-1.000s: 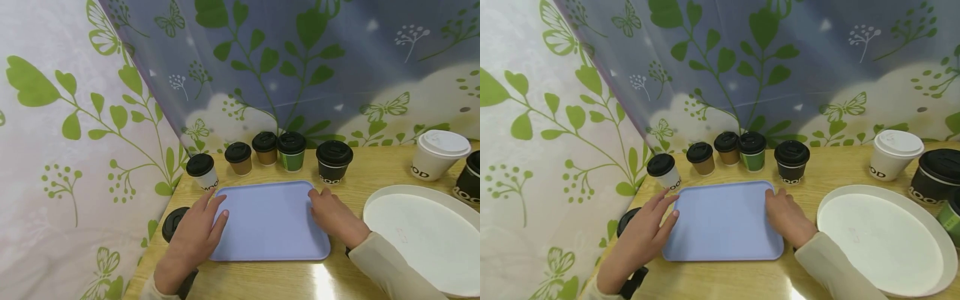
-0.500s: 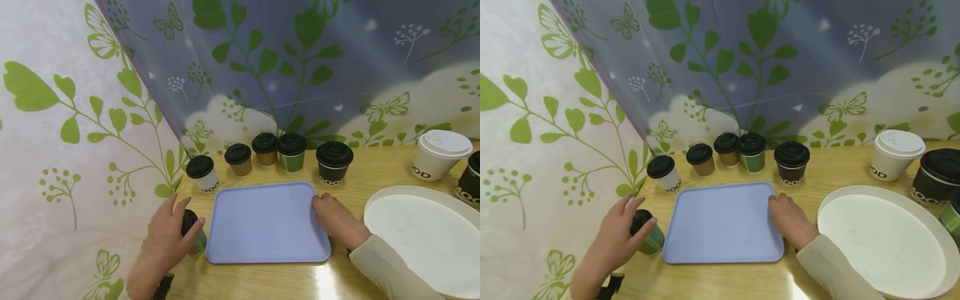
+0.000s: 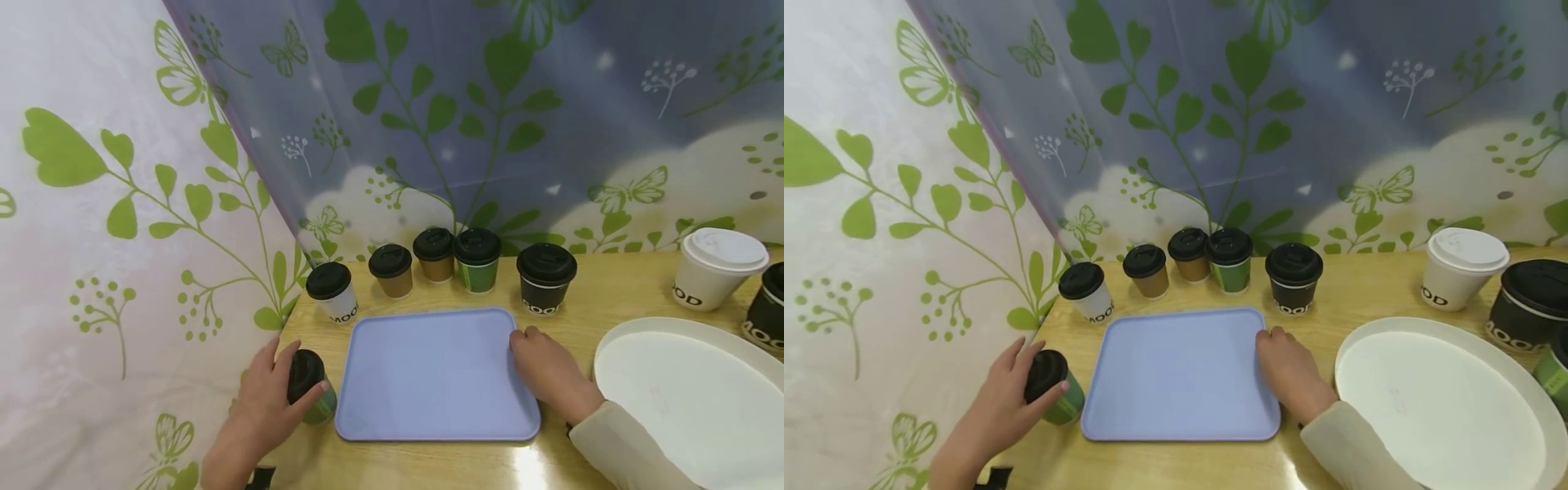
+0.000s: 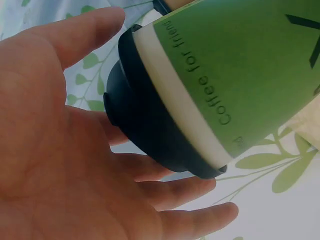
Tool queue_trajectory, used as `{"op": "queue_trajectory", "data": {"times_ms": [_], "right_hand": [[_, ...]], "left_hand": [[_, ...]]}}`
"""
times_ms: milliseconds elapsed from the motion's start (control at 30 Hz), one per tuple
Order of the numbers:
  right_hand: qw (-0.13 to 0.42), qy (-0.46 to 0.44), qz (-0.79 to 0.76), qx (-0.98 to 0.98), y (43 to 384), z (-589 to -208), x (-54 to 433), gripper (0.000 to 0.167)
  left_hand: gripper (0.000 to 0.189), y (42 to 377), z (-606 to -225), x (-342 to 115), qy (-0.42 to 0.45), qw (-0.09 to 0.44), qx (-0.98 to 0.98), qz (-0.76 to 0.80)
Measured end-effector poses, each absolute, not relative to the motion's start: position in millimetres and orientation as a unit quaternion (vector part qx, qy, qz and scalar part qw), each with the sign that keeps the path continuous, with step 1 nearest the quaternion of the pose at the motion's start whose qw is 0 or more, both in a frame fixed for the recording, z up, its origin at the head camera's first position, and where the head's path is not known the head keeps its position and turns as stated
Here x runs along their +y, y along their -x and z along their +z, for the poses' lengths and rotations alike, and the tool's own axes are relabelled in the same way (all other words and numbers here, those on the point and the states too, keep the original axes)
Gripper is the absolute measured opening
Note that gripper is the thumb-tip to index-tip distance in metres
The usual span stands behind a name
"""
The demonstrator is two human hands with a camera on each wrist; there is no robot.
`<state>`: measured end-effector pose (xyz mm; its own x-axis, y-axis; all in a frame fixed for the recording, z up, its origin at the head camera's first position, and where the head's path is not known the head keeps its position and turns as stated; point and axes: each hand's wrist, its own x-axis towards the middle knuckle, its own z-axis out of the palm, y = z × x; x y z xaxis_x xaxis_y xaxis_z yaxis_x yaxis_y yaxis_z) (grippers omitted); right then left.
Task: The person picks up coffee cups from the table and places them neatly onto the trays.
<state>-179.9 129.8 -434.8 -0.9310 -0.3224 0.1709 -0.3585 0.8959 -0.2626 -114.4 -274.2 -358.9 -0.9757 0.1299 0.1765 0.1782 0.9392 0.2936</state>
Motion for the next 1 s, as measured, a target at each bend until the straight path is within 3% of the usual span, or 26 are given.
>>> {"op": "queue_trajectory", "data": {"times_ms": [500, 767, 1000], "right_hand": [[0.077, -0.169, 0.123, -0.975, 178.2, -437.2, 125.8, 0.004], [0.075, -0.168, 0.115, -0.976, 177.8, -439.6, 126.1, 0.004], [0.072, -0.168, 0.110, -0.977, 177.6, -438.8, 124.8, 0.004]], "left_hand": [[0.092, 112.1, -357.9, -275.9, 0.040, 0.008, -0.980, -0.193], [0.087, 114.4, -359.8, -274.5, 0.046, 0.007, -0.977, -0.206], [0.078, 114.1, -362.5, -273.8, 0.055, 0.037, -0.977, -0.202]]}}
